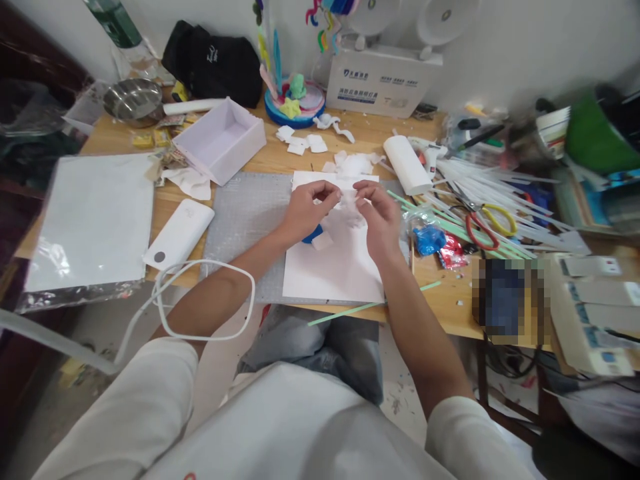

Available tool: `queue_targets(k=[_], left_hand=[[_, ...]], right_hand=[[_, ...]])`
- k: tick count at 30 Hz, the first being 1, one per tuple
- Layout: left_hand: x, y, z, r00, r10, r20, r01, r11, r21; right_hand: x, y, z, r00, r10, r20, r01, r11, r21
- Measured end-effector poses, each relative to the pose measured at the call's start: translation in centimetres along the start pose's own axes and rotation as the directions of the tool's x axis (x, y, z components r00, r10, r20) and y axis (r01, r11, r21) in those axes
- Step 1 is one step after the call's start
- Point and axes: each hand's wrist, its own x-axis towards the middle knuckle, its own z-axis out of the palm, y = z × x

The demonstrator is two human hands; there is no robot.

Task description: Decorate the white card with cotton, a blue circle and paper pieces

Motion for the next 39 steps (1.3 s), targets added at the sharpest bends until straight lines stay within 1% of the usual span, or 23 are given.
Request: queue_targets(k=[1, 3, 8, 11, 14, 17, 20, 22, 24, 27, 28, 30, 33, 35, 36, 37, 39], left_hand=[[0.0, 0.0, 0.0, 1.000, 0.009, 0.011, -0.009, 1.000, 0.011], [-0.1, -0.1, 0.0, 0.999, 0.021, 0.032, -0.022, 0.999, 0.031], [-0.2, -0.2, 0.1, 0.997, 0.059, 0.047, -0.061, 0.997, 0.047], [-0.1, -0.2, 0.0, 0.998, 0.063, 0.018, -0.064, 0.995, 0.076], [0.0, -0.2, -0.2, 0.996, 0.059, -0.060, -0.053, 0.994, 0.093], [0.3, -0.5, -0.6, 0.991, 0.046, -0.126, -0.033, 0.994, 0.105], [0.5, -0.8, -0.7, 0.992, 0.030, -0.126, -0.017, 0.995, 0.101], [0.5, -1.0, -0.6, 0.993, 0.026, -0.115, -0.016, 0.996, 0.084], [0.5, -1.1, -0.6, 0.994, 0.022, -0.109, -0.015, 0.998, 0.065], [0.6, -1.2, -0.6, 0.993, 0.019, -0.117, -0.014, 0.999, 0.046], [0.6, -1.2, -0.7, 0.992, 0.021, -0.123, -0.016, 0.999, 0.042], [0.6, -1.1, -0.7, 0.991, 0.021, -0.132, -0.017, 0.999, 0.029], [0.4, -0.8, -0.6, 0.993, -0.018, -0.115, 0.017, 1.000, -0.005], [0.2, -0.5, -0.5, 0.995, -0.051, -0.083, 0.049, 0.998, -0.032], [0.2, -0.4, -0.4, 0.996, -0.059, -0.065, 0.056, 0.998, -0.041], [0.1, -0.4, -0.4, 0.997, -0.059, -0.047, 0.056, 0.997, -0.046], [0.0, -0.4, -0.3, 0.999, -0.045, -0.019, 0.045, 0.998, -0.039]], right_hand=[[-0.1, 0.1, 0.2, 0.999, -0.005, -0.033, 0.004, 1.000, -0.019], [-0.3, 0.2, 0.6, 0.994, 0.030, -0.101, -0.030, 1.000, 0.003], [-0.5, 0.3, 0.9, 0.983, 0.065, -0.171, -0.069, 0.997, -0.017], [-0.5, 0.6, 0.9, 0.977, 0.075, -0.198, -0.082, 0.996, -0.029], [0.3, 1.0, 0.5, 0.969, 0.074, -0.237, -0.084, 0.996, -0.030], [3.1, 1.5, -0.2, 0.970, 0.043, -0.240, -0.061, 0.996, -0.066], [7.5, 2.4, -0.6, 0.981, -0.014, -0.193, -0.025, 0.980, -0.198], [10.3, 3.2, -0.6, 0.983, 0.002, -0.184, -0.057, 0.953, -0.298], [12.5, 4.2, -0.5, 0.984, 0.047, -0.170, -0.113, 0.907, -0.405], [13.8, 5.3, -0.7, 0.979, 0.102, -0.177, -0.181, 0.838, -0.515], [13.7, 5.4, -1.0, 0.978, 0.103, -0.179, -0.185, 0.822, -0.539], [12.9, 5.2, -1.6, 0.981, 0.060, -0.187, -0.158, 0.808, -0.568], [10.1, 3.6, -2.1, 0.972, -0.044, -0.229, -0.085, 0.846, -0.527], [7.4, 2.2, -1.6, 0.977, -0.035, -0.212, -0.056, 0.911, -0.408], [6.1, 1.6, -1.2, 0.985, -0.008, -0.170, -0.049, 0.944, -0.327], [4.9, 1.1, -0.7, 0.993, 0.034, -0.113, -0.060, 0.969, -0.238], [3.0, 0.6, 0.2, 0.991, 0.132, -0.014, -0.132, 0.989, -0.065]])
